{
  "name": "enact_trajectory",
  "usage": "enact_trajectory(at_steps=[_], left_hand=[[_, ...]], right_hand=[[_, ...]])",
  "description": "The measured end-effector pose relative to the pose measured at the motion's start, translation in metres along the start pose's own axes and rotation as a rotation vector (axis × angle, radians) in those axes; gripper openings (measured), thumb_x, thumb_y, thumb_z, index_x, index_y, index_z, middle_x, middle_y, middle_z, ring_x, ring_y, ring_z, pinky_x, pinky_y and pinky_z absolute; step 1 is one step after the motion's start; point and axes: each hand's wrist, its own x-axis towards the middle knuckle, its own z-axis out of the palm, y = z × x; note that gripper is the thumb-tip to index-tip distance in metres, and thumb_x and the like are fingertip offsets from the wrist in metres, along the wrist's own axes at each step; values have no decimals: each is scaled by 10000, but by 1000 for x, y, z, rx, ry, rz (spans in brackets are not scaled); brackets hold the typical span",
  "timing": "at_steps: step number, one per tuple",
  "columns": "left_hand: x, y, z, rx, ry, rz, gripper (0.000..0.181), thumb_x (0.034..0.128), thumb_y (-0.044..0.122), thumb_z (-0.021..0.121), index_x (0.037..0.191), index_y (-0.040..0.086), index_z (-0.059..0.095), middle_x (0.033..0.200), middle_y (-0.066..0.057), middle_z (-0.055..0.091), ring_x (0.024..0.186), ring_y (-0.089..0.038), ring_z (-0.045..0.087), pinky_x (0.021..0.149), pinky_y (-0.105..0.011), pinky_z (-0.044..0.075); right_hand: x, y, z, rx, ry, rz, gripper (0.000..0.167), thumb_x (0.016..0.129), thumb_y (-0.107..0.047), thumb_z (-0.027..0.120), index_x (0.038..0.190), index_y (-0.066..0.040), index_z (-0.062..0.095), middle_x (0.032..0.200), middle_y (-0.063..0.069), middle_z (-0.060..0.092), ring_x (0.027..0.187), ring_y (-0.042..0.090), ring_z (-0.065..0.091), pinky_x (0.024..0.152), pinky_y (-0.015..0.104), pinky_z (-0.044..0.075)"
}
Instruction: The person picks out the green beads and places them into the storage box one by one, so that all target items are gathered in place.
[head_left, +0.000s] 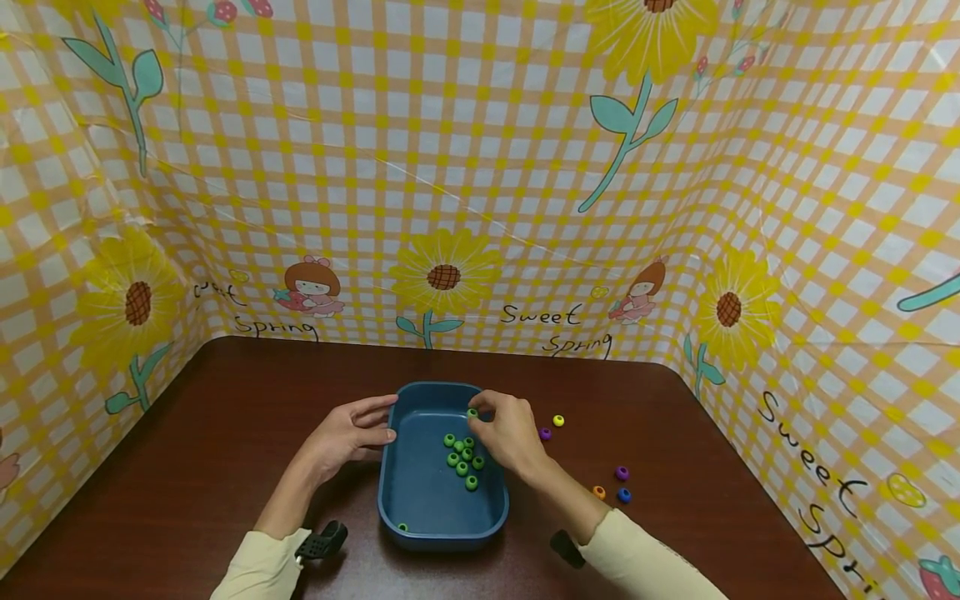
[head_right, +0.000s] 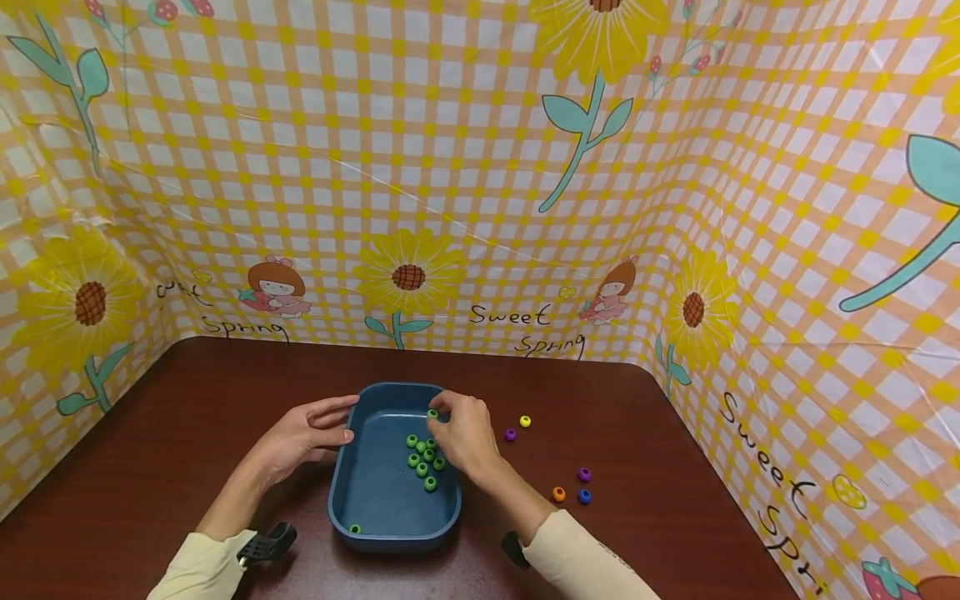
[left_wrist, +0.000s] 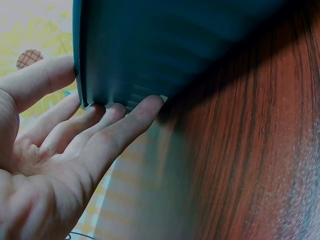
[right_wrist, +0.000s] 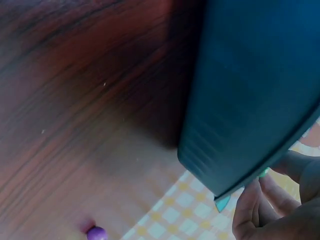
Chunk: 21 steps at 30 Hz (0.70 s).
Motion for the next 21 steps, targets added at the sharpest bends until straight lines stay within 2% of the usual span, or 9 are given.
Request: enact_trajectory(at_steps=[6,9,15,21], left_hand=[[3,-2,0,-4,20,-12,634,934,34,701,1519,57,459,1549,-231,454,1335,-412,557,894,-471,598],[3,-2,0,-7,19,-13,635,933,33,702,1520,56,458,1552,-232,449,1339,-414,552,892,-473,598],[3,-2,0,-11,12,-10,627,943,21,684,1523,51,449,1557,-237,440,1348,-430,537,898,-477,595],[3,-2,0,-2,25,-14,611,945,19,681,1514,56,465,1547,-231,457,1355,-430,531,904,-480,593]], right_hand=[[2,2,10,-34,-7,13,129,872,-123,780,995,-85,774,910,76,764,778,165,692,635,298,550],[0,4,13,-46,-2,9,130,874,-136,782,995,-90,777,902,69,763,755,148,672,611,262,516],[-6,6,22,-105,24,-5,156,887,-179,772,1021,-100,779,913,55,740,796,158,583,634,265,441],[-9,6,26,-130,45,5,178,902,-220,762,1045,-116,778,927,48,735,784,133,547,619,245,430]])
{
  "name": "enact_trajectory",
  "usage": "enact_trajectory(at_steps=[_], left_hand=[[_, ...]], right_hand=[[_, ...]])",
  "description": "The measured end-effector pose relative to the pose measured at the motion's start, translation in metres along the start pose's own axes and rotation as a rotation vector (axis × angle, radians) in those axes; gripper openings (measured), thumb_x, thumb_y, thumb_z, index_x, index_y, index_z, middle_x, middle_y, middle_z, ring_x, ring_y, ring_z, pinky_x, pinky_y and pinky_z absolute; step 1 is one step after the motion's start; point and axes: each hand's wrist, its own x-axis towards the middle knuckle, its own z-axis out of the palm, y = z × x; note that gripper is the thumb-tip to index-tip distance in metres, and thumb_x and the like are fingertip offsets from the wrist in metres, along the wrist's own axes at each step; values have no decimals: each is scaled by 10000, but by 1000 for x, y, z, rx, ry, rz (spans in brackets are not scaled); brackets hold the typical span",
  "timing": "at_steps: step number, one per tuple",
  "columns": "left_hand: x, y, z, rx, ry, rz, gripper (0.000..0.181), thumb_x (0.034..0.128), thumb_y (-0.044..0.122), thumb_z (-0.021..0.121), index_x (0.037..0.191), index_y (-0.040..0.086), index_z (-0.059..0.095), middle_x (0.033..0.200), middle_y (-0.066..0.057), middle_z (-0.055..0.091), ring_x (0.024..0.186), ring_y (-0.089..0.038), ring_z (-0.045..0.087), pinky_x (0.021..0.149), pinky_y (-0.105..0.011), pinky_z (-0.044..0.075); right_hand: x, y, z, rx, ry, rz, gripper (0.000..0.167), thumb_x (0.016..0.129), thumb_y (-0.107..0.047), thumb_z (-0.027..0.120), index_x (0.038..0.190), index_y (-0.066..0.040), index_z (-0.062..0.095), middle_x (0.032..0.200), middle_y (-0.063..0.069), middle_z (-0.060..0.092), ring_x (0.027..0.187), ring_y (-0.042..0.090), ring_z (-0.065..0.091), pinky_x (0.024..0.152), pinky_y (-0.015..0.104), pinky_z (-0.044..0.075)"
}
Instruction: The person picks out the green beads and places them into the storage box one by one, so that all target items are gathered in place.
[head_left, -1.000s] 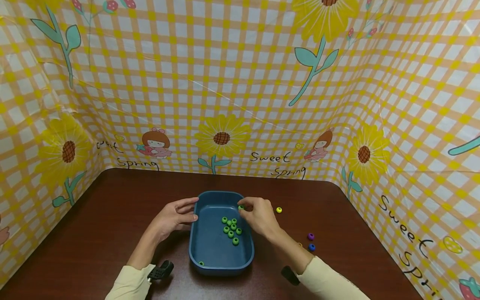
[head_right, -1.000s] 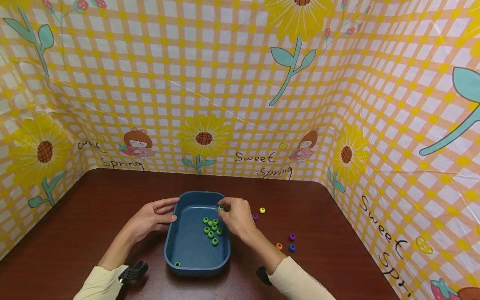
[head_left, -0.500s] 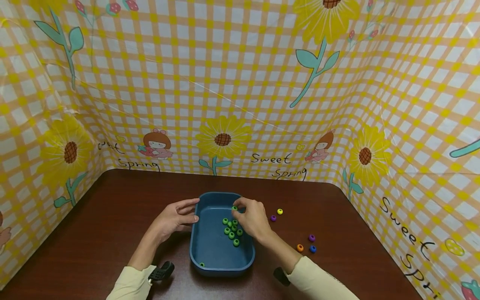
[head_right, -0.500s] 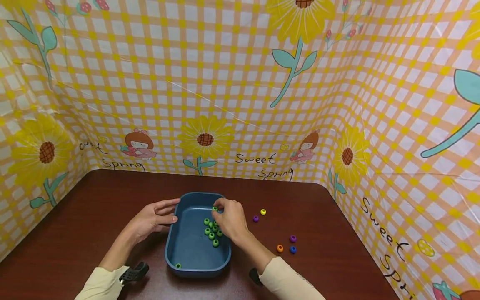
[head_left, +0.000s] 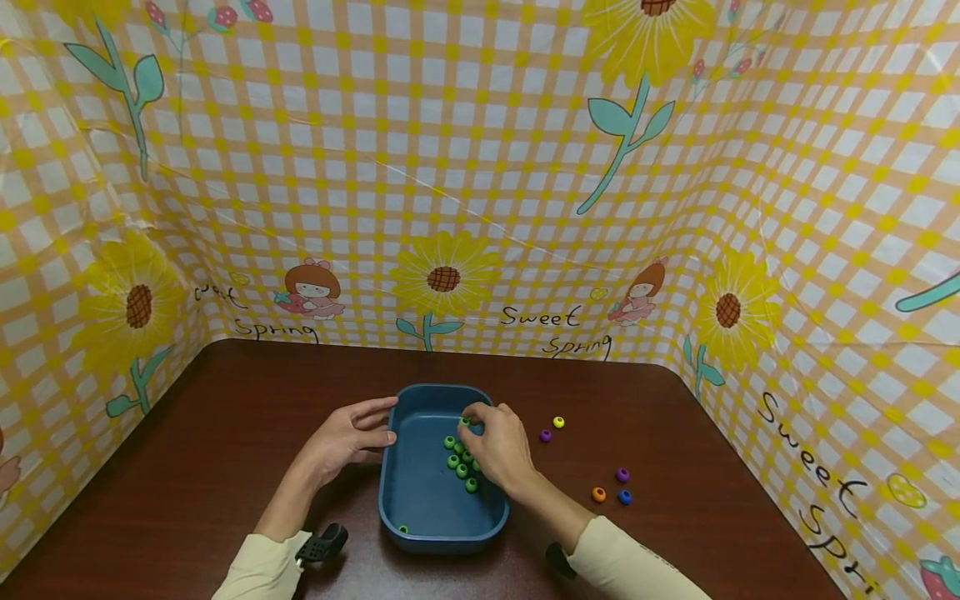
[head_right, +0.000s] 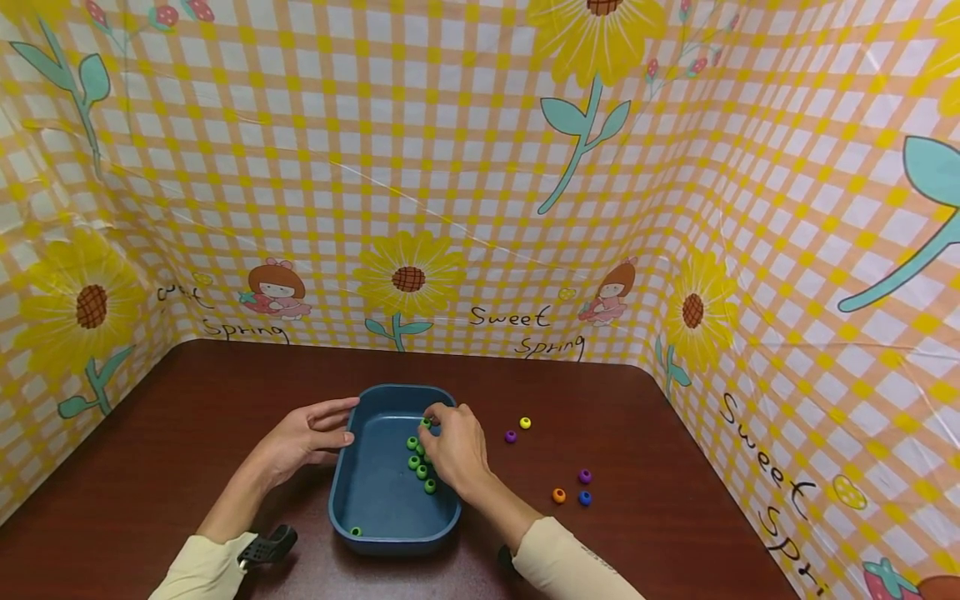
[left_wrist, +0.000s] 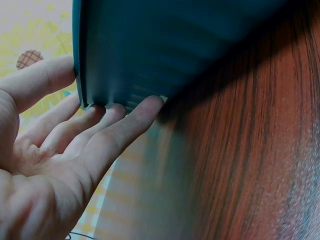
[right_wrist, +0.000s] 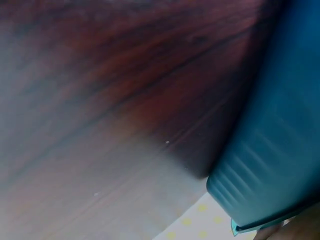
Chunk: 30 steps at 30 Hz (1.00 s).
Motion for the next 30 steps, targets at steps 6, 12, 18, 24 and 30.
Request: enact_trajectory(at_steps=[6,12,18,24,30], left_hand=[[0,0,0,13,11,-1,603,942,31,691,1507,74,483,1544,-218,468,1382,-425,504,910,-481,590],[-1,1,0,12,7,7,608,943,34,692,1510,65,475,1541,-226,468,1363,-431,522,906,-487,590],[-1,2,0,17,5,5,612,947,33,685,1517,66,465,1550,-222,457,1384,-430,499,911,-485,590],[-2,3,1,28,12,3,611,943,45,695,1512,68,474,1538,-219,473,1365,-424,523,907,-483,592],[-3,3,2,33,20,8,601,941,45,697,1503,71,487,1527,-219,488,1377,-427,509,907,-484,592]], right_hand=[[-1,0,0,-14,9,-15,188,900,-228,765,1048,-112,779,919,32,721,784,130,547,614,243,430],[-1,-1,0,-27,10,-15,190,900,-235,764,1045,-113,781,919,27,713,779,130,540,611,241,428],[-2,-1,1,-25,14,-23,185,896,-232,770,1032,-108,781,910,27,711,785,135,541,614,244,432],[-2,0,2,-31,9,-19,186,895,-239,773,1028,-110,780,906,44,715,786,135,536,617,243,428],[-2,1,2,-41,8,-15,211,888,-250,780,1048,-113,777,906,49,711,772,132,529,599,233,417]])
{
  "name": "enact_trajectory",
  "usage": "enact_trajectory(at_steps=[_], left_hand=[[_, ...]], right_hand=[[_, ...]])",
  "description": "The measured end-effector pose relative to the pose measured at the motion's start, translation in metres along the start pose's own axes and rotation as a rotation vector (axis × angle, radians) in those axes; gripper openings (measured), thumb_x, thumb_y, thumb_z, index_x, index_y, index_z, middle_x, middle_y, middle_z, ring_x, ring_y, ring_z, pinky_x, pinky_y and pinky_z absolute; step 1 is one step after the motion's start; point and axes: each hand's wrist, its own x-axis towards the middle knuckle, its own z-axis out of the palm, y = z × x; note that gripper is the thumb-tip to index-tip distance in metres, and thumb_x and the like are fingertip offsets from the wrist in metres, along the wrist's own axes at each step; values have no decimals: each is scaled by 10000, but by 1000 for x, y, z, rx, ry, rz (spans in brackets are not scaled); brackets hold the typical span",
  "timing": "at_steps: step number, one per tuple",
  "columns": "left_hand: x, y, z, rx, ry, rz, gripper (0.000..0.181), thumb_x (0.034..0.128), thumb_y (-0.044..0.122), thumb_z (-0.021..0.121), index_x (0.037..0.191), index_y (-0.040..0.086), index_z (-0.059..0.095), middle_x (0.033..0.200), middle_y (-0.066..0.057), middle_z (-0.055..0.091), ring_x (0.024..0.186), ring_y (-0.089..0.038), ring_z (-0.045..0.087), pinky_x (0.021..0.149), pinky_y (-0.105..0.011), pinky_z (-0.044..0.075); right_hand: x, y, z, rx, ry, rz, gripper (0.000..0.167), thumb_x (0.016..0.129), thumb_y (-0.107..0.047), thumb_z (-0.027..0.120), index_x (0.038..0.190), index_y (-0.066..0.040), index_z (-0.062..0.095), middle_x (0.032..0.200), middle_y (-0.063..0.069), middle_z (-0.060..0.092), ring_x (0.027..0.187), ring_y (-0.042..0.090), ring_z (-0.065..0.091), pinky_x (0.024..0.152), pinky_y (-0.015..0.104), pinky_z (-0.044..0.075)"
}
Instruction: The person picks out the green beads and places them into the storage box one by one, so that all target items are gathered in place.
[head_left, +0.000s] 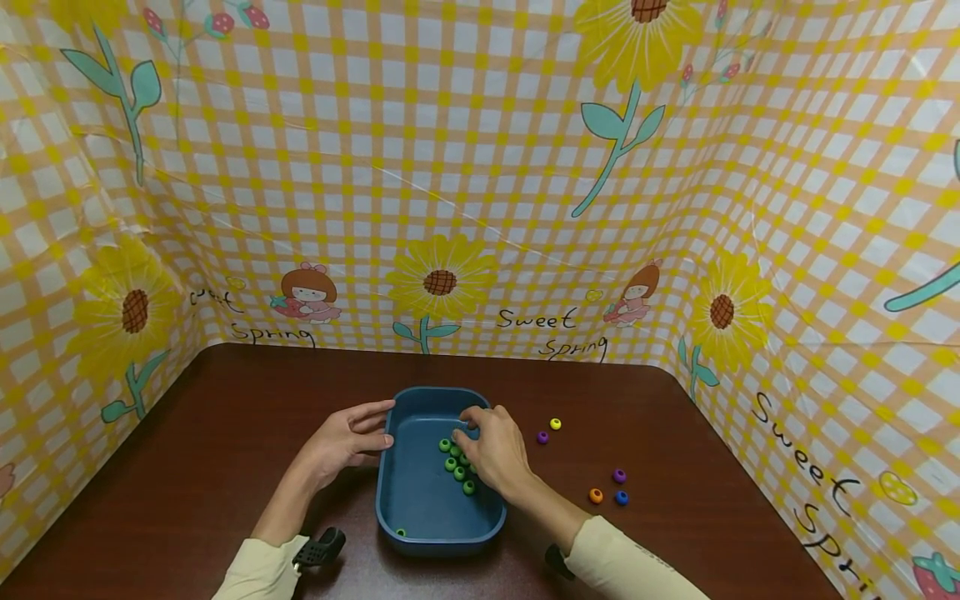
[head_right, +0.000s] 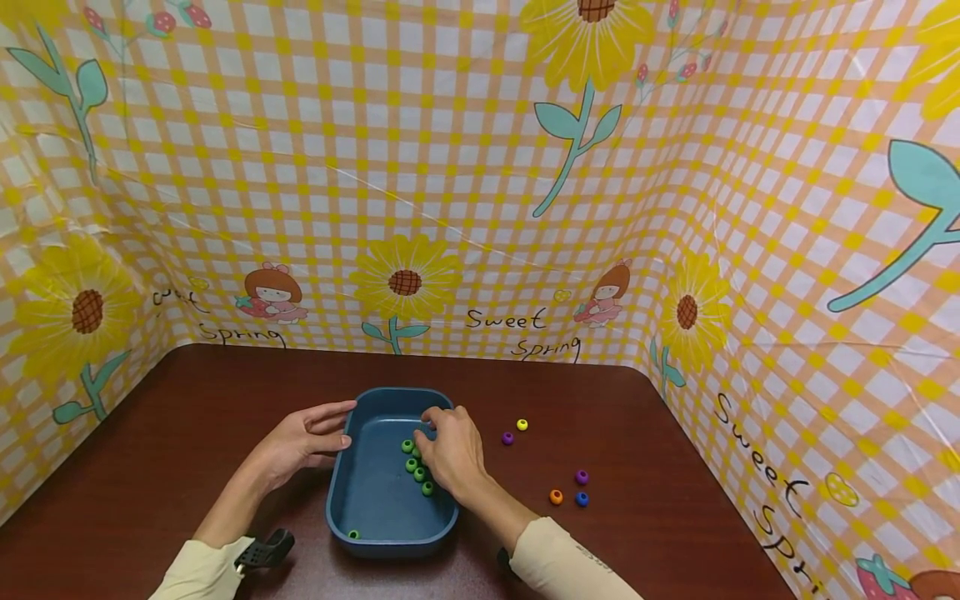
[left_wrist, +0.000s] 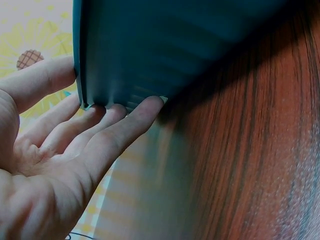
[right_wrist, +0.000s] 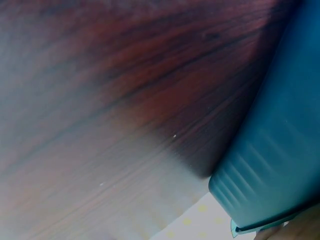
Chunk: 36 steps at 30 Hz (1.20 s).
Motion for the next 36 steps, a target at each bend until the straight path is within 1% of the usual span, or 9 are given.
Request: enact_trajectory(at_steps=[9,14,19,24,28,30,32,36], left_hand=[[1,1,-1,-6,-8,-2,607,939,46,699,1506,76,485,1537,-221,474,1381,-430,502,905,-483,593],[0,0,-2,-20,-34,-2,624,943,36,688,1521,55,454,1554,-238,443,1374,-439,505,901,-476,595],[1,0,-3,-19,-47,4,637,942,27,686,1527,35,434,1554,-259,432,1332,-441,547,895,-481,596],[0,8,-4,8,-50,5,617,946,9,678,1515,15,439,1507,-300,471,1198,-441,648,860,-498,605],[-1,16,-8,55,-51,6,623,956,61,692,1519,15,431,1440,-332,523,1137,-407,689,823,-485,616],[-2,20,-12,91,-35,9,620,957,85,699,1515,18,438,1412,-339,543,1121,-391,699,800,-477,621],[-3,23,-17,139,-17,15,611,957,99,703,1506,16,449,1393,-344,555,1121,-395,696,782,-471,624],[-5,26,-27,267,30,28,557,962,115,698,1473,28,496,1311,-303,630,1121,-411,688,767,-457,625]], right_hand=[[1,0,-1,29,8,-7,218,881,-232,787,1060,-107,774,898,49,716,769,139,532,590,235,411],[-1,0,-3,68,21,-26,190,879,-201,789,1037,-97,774,880,52,721,778,136,535,604,230,416],[1,1,-15,85,50,-46,187,883,-188,789,1045,-97,768,869,58,732,804,176,573,619,233,438],[2,11,-30,74,76,-33,202,885,-195,792,1062,-101,763,880,39,744,840,206,595,650,267,466],[-2,23,-42,43,82,-17,187,880,-173,792,1046,-93,761,904,27,757,862,203,592,688,307,477],[-6,30,-48,26,84,-16,177,877,-159,790,1038,-92,761,907,27,760,873,208,595,699,331,482],[-10,36,-54,7,87,-17,171,878,-158,786,1033,-92,758,907,30,757,879,213,595,714,347,485],[-19,49,-65,-22,103,-14,157,881,-136,774,1027,-83,752,900,39,748,887,247,601,721,365,486]])
